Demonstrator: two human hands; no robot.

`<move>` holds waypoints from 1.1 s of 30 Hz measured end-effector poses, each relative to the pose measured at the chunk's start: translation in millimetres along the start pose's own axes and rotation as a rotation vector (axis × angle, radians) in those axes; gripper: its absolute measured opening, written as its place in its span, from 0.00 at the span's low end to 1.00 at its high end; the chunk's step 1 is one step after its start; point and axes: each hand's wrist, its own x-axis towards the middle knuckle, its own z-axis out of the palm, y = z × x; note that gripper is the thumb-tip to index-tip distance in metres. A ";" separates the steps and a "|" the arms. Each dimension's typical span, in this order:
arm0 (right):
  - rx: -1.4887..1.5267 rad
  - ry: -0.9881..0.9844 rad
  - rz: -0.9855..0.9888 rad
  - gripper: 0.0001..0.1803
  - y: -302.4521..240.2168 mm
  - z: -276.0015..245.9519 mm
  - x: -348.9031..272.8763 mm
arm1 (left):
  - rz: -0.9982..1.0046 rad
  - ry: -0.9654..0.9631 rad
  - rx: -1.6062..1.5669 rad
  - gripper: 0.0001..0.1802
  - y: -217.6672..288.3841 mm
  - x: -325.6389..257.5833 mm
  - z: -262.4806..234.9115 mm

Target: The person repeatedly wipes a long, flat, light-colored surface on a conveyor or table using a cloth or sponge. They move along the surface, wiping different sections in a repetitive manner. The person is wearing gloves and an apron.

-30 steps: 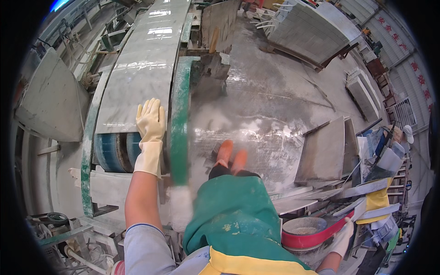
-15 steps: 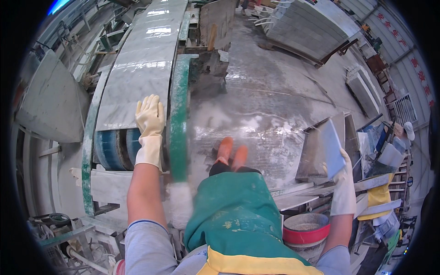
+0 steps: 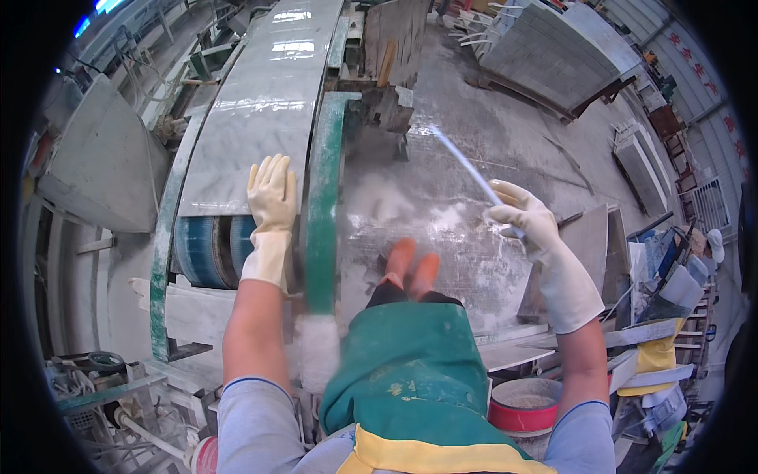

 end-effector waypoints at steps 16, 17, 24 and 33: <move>-1.069 -0.378 -1.257 0.29 -89.2 205.2 -7.7 | -1.184 0.267 -1.494 0.14 56.2 -12.3 -132.3; -1.061 -0.449 -1.219 0.32 -92.3 215.1 -7.2 | -1.225 0.289 -1.450 0.13 45.0 -17.0 -135.3; -1.035 -0.462 -1.347 0.26 -73.3 248.7 -19.6 | -1.211 0.387 -1.561 0.29 25.0 -57.5 -141.5; -0.982 -0.331 -1.149 0.37 -33.8 182.1 21.2 | -1.337 0.397 -1.314 0.34 4.8 -76.3 -136.1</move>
